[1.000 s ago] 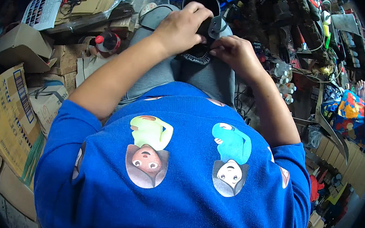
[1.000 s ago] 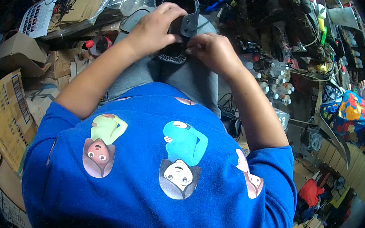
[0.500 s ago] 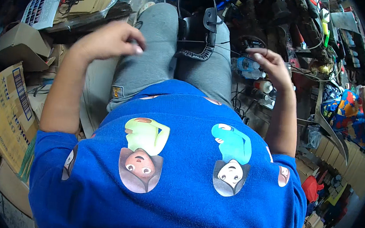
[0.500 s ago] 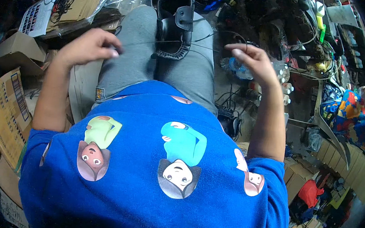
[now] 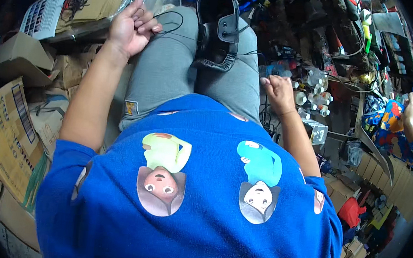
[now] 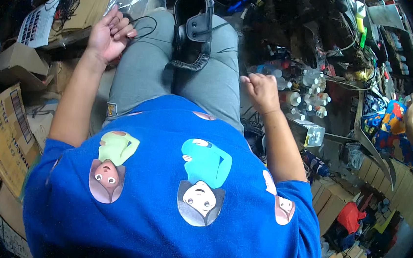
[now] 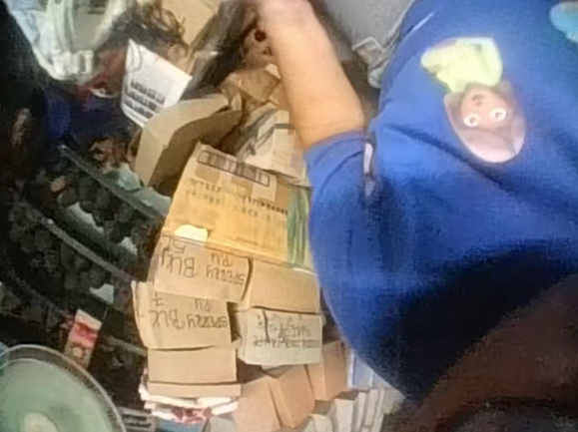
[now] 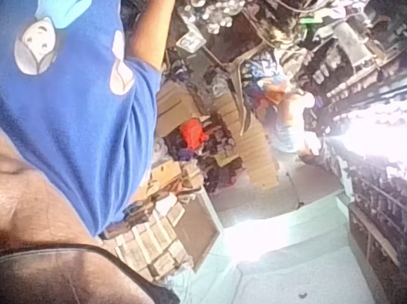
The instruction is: The recorder is lacing a black leather boot held on their lap.
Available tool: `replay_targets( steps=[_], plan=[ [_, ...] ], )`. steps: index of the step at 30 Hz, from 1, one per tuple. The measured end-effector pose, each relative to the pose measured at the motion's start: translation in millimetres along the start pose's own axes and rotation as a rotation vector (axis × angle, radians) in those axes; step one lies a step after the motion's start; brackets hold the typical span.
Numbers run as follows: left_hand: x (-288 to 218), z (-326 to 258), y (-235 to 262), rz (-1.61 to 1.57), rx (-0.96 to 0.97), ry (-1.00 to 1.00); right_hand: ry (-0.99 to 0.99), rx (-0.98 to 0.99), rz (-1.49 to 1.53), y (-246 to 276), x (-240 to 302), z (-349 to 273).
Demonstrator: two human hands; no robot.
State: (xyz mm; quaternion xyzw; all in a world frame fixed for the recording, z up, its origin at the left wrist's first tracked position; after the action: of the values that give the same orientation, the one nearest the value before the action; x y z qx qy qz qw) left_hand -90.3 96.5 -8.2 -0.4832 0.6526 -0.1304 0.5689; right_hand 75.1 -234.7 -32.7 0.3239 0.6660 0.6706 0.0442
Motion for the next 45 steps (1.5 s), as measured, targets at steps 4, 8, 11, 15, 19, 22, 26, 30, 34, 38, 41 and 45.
replay_targets(
  steps=[4, 8, 11, 15, 19, 22, 26, 30, 34, 38, 41, 45],
  plan=[
    [-27, -9, 9, 0.572, -0.153, -0.064, -0.457, 0.139, 0.921, -33, -46, -18],
    [-68, -10, 36, 1.228, -0.257, -0.337, -0.555, -0.153, 1.22, 21, -51, -2],
    [-25, -13, -40, 1.441, 0.025, -0.502, -0.33, -0.115, 0.916, 64, -1, 36],
    [47, 22, -94, 1.395, 0.328, -0.392, 0.044, 0.201, 0.449, 61, 74, 78],
    [75, 49, -91, 1.308, 0.417, -0.336, 0.205, 0.321, 0.195, 54, 101, 89],
    [74, 48, -95, 1.38, 0.424, -0.388, 0.196, 0.398, 0.25, 55, 99, 79],
    [70, 48, -97, 1.415, 0.417, -0.132, -0.009, 0.368, 0.661, 71, 78, 51],
    [68, 46, -100, 1.159, 0.624, 0.059, 0.056, 0.102, 0.581, 83, 83, 38],
    [62, 42, -104, 1.3, 0.743, -0.051, 0.048, 0.082, 0.398, 70, 88, 40],
    [69, 47, -104, 1.387, 0.623, -0.032, 0.044, 0.073, 0.307, 65, 86, 47],
    [72, 52, -99, 1.341, 0.609, -0.024, 0.046, 0.09, 0.254, 65, 88, 51],
    [74, 55, -99, 1.293, 0.643, 0.002, 0.039, 0.108, 0.205, 68, 94, 53]
  ],
)
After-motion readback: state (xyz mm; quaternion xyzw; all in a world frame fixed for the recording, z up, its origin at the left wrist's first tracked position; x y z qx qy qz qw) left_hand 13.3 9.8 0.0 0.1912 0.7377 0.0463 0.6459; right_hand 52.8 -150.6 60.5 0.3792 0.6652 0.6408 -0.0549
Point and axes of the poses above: each hand's wrist, its own z-axis towards the middle knuckle, its own y-axis out of the back of the hand, x = y × z, the point moved 6 cm from there along z, towards the middle knuckle, and after that the axes turned 1 degree about -y, right-handed, at the moved point
